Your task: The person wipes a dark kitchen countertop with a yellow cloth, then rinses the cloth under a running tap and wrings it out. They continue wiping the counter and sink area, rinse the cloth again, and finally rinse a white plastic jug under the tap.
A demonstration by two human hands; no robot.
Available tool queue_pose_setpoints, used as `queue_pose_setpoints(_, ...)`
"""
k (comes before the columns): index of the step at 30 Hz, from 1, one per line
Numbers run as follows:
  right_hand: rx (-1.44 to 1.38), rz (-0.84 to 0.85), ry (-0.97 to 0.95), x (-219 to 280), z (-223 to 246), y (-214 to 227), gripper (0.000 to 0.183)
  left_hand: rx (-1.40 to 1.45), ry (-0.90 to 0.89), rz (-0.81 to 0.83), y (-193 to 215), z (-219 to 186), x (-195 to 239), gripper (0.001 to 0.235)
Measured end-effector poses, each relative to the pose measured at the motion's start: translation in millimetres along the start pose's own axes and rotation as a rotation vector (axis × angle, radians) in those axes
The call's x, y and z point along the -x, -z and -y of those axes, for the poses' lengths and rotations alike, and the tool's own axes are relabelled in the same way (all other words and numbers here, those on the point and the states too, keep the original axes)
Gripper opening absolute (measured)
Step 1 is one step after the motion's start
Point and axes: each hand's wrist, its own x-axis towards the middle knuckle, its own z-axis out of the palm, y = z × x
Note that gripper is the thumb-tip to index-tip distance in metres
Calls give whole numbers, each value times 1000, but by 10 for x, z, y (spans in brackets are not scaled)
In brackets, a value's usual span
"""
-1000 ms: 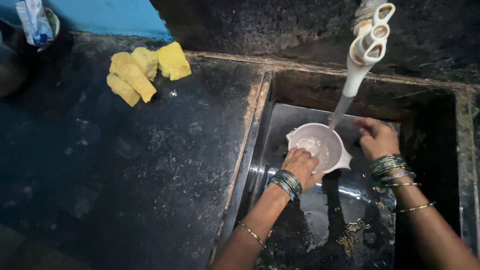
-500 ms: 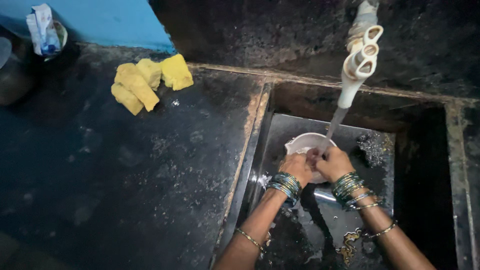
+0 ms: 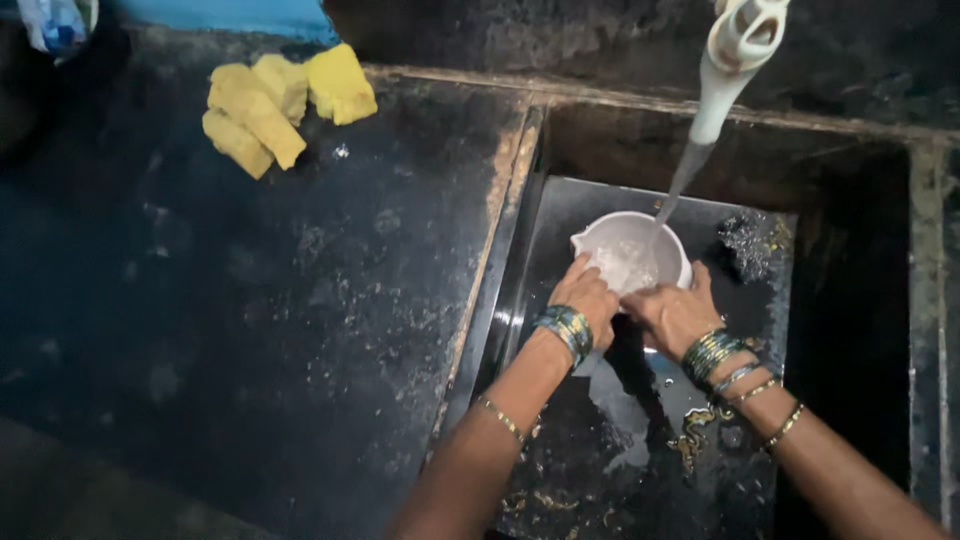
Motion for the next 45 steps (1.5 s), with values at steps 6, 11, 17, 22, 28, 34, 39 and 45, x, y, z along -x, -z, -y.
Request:
queue_pose_setpoints(6,149,-245,75,24,-230,66,47,38,29,93,-17,-49,-217,18)
queue_pose_setpoints(11,134,-252,132,149,-382,154,51,198,54,27,-120,-245,-162,22)
queue_pose_setpoints(17,-57,-526,24,483,-254,221,80,194,113,-78,-29,-348,-192,23)
queue_pose_setpoints(22,-158,-439,-9,392,-270,82,89,237,186,-36,76,-316,-473,27)
queue_pose_setpoints(28,-130,-372,333,-12,-534,101,37,261,202,37,114,-327,-325,29)
queue_pose_setpoints(34,78,-153,343,53,-455,310,31,239,217,133,133,-208,112,34)
queue_pose_setpoints(39,330,62,521,205,70,537,22,146,296,372,-209,-134,564,41)
queue_pose_setpoints(45,521,205,745,688,1106,423,16,898,873,686,-812,-84,1275,44)
